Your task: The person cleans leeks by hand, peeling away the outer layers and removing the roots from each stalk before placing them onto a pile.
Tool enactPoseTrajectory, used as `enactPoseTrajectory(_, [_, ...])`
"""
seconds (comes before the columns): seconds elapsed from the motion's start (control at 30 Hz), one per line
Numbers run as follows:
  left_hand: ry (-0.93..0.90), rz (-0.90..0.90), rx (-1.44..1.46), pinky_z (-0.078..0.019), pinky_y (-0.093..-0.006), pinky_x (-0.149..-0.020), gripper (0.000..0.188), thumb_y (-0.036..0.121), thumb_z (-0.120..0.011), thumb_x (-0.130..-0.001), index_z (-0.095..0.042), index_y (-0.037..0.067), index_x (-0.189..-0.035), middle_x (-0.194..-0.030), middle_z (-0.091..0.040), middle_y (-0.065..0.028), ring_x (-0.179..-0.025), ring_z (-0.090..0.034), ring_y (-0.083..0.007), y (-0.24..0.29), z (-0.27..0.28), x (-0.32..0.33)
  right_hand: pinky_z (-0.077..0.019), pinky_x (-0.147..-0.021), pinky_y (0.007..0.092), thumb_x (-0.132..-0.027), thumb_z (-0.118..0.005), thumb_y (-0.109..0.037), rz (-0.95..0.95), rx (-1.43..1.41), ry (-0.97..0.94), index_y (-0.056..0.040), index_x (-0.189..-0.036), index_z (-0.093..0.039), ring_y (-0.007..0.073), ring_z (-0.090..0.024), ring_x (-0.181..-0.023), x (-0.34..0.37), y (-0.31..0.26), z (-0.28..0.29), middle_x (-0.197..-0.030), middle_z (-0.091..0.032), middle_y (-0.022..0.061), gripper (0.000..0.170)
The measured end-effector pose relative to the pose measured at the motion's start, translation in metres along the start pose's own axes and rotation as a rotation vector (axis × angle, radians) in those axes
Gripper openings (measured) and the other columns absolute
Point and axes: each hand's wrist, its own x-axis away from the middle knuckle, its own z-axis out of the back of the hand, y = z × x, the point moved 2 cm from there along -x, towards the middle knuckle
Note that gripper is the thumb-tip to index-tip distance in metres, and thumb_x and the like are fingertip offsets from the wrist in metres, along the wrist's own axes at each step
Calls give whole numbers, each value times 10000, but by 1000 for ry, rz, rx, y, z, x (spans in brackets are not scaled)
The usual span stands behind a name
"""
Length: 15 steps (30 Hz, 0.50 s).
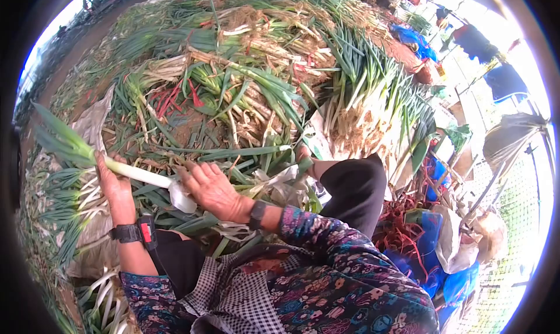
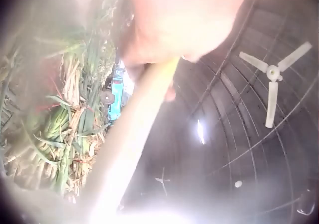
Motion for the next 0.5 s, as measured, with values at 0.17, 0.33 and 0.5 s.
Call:
enactPoseTrajectory(0.17, [-75,21,173,-388,-283,-535,325,379,-647,-891,-462,115,-929,-710,-469,-8,-586,-422,-126,-2,6,-13,-291,-1113,470,-760,-538,-128,547,-134,180,17,-1140,-526,324,-447,-1242,-42,-21,-4,-1268,-487,199,407])
enactPoseTrajectory(0.33, [-29,-54,150,-360,-264,-499,311,379,-636,-897,-469,117,-902,-679,-460,-7,-554,-410,-116,20,8,-9,-365,-1076,452,-709,-579,-96,554,-388,-50,-4,-1068,-537,318,-508,-1152,-20,-14,-10,-1105,-546,152,373])
enactPoseTrajectory(0.5, [-51,-123,137,-431,-310,-544,234,351,-560,-932,-489,139,-863,-659,-452,-7,-521,-408,-141,29,27,-26,-355,-1064,388,-790,-582,-173,454,-309,-301,-3,-1215,-500,246,-523,-1075,101,53,-31,-1102,-547,145,465])
